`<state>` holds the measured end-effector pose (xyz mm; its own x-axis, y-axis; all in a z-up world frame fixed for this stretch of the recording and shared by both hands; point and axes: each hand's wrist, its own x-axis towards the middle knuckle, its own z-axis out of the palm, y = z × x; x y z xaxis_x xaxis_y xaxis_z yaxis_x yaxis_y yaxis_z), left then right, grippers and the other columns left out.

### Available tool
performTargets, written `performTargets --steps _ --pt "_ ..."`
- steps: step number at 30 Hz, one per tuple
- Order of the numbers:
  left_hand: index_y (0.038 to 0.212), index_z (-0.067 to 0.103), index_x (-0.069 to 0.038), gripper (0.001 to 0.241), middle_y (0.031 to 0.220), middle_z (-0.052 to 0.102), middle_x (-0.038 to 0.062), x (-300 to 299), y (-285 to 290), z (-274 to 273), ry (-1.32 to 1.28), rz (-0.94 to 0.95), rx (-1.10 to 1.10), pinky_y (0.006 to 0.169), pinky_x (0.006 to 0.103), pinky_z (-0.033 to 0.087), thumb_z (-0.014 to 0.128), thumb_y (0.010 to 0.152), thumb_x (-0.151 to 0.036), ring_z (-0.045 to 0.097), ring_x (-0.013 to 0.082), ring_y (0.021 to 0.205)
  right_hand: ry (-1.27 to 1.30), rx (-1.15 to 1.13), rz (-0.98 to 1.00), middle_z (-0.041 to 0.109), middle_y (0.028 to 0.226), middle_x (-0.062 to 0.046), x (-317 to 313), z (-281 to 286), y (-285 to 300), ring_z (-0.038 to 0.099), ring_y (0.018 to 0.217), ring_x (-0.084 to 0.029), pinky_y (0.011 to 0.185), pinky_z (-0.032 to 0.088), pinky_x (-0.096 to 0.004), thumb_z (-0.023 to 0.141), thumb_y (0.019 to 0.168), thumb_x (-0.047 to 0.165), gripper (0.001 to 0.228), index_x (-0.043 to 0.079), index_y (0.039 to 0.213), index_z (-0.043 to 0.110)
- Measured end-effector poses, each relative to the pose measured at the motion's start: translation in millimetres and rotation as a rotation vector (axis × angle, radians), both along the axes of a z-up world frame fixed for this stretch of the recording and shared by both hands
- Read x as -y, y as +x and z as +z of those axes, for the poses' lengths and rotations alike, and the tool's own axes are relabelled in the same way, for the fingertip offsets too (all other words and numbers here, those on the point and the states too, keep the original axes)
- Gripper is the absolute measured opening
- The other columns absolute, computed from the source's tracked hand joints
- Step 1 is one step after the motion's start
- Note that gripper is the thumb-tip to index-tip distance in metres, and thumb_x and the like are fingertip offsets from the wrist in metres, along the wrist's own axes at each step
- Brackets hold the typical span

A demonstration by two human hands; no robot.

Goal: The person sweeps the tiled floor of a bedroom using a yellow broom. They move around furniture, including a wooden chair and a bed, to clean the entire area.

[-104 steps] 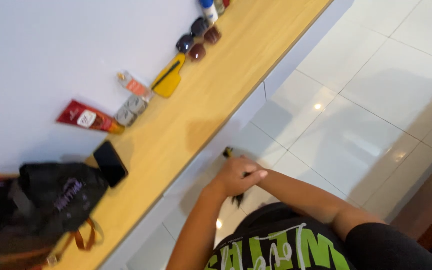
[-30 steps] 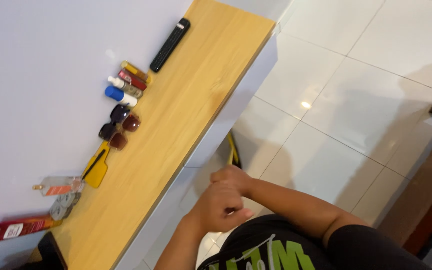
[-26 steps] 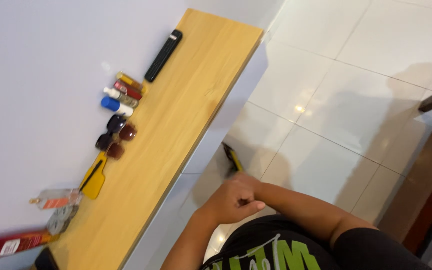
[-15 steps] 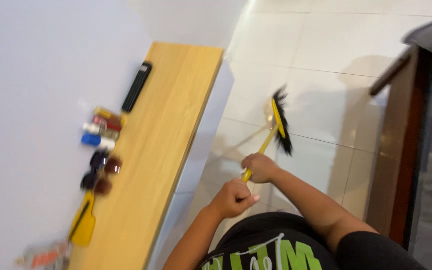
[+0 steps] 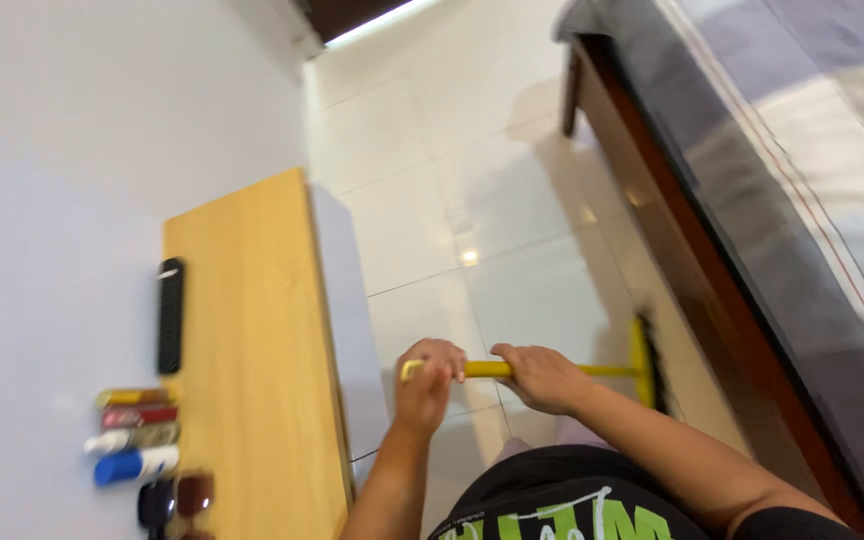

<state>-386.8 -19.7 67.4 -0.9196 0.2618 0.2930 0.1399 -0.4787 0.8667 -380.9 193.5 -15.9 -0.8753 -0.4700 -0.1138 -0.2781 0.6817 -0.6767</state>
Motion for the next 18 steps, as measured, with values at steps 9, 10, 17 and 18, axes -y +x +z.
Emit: performTargets --steps 9,10,17,18 --pt "0.072 0.065 -0.004 0.029 0.068 0.062 0.008 -42 60 -86 -0.588 -0.38 0.228 0.061 0.0355 0.044 0.064 0.096 -0.019 0.055 0.0166 0.063 0.292 0.284 -0.018 0.072 0.101 -0.012 -40 -120 92 0.068 0.099 -0.035 0.086 0.053 -0.049 0.068 0.087 0.034 0.019 0.018 0.097 0.071" --pt "0.072 0.065 -0.004 0.029 0.068 0.062 0.008 -44 59 -69 -0.59 -0.397 0.215 0.061 0.0355 0.044 0.064 0.096 -0.019 0.055 0.0166 0.063 0.292 0.28 -0.039 0.072 0.101 -0.012 -35 -122 84 0.068 0.099 -0.035 0.086 0.053 -0.049 0.068 0.087 0.034 0.019 0.018 0.097 0.071" --pt "0.072 0.062 -0.005 0.031 0.073 0.061 0.01 -97 108 5 -0.867 -0.623 -0.677 0.072 0.0406 0.047 0.074 0.094 -0.025 0.059 0.0291 0.073 -0.154 -0.162 -0.278 0.071 0.099 -0.007 -26 -133 84 0.068 0.092 -0.033 0.077 0.054 -0.044 0.072 0.08 0.017 0.023 0.014 0.103 0.069" --pt "0.075 0.063 -0.006 0.029 0.076 0.062 0.01 -105 118 12 -0.847 -0.644 -0.815 0.076 0.042 0.048 0.073 0.094 -0.025 0.061 0.0306 0.078 -0.215 -0.324 -0.377 0.072 0.1 -0.006 -24 -134 92 0.068 0.092 -0.032 0.078 0.055 -0.042 0.07 0.082 0.013 0.021 0.014 0.103 0.07"
